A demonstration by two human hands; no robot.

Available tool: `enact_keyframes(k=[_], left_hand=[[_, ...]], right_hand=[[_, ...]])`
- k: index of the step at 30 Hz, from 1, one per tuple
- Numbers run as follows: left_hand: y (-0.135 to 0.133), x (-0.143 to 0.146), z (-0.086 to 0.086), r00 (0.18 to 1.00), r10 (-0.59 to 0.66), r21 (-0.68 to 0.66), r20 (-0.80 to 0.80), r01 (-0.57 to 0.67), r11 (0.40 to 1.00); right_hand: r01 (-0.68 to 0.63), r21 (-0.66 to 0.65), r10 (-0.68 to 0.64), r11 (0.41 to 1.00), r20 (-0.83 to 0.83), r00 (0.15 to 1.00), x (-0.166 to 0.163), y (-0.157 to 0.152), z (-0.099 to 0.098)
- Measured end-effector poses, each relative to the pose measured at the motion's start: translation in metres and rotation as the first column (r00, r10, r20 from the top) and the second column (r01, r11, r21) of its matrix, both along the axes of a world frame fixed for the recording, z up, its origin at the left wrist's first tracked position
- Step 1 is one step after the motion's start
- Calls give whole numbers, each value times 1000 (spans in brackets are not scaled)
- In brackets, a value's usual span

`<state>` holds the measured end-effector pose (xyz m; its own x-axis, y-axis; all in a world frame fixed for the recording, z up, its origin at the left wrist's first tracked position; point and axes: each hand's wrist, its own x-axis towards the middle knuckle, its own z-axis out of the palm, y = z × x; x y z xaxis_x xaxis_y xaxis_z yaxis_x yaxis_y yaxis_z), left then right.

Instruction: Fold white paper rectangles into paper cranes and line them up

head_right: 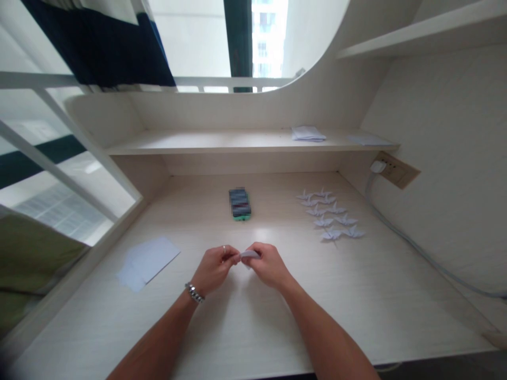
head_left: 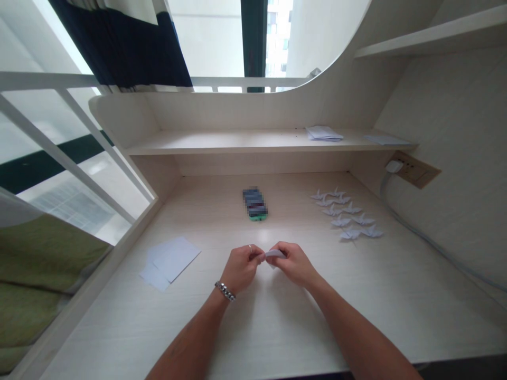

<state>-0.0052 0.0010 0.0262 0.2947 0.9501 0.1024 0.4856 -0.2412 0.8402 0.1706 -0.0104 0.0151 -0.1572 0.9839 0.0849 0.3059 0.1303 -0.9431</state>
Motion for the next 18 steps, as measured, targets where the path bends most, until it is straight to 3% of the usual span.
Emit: enact_keyframes(k=[5,9,18], left_hand=[[0,-2,0,997,-60,19,47,59,998],[-1,0,-2,997,-33,1,75,33,999],[0,-3,2,998,-41,35,-40,42,999]], right_hand=[[18,-30,-19,999,-24,1000,1,3,-3],[2,-56,-5,998,-43,999,1,4,-6],[-70,-61,63,996,-104,993,6,7,-9]])
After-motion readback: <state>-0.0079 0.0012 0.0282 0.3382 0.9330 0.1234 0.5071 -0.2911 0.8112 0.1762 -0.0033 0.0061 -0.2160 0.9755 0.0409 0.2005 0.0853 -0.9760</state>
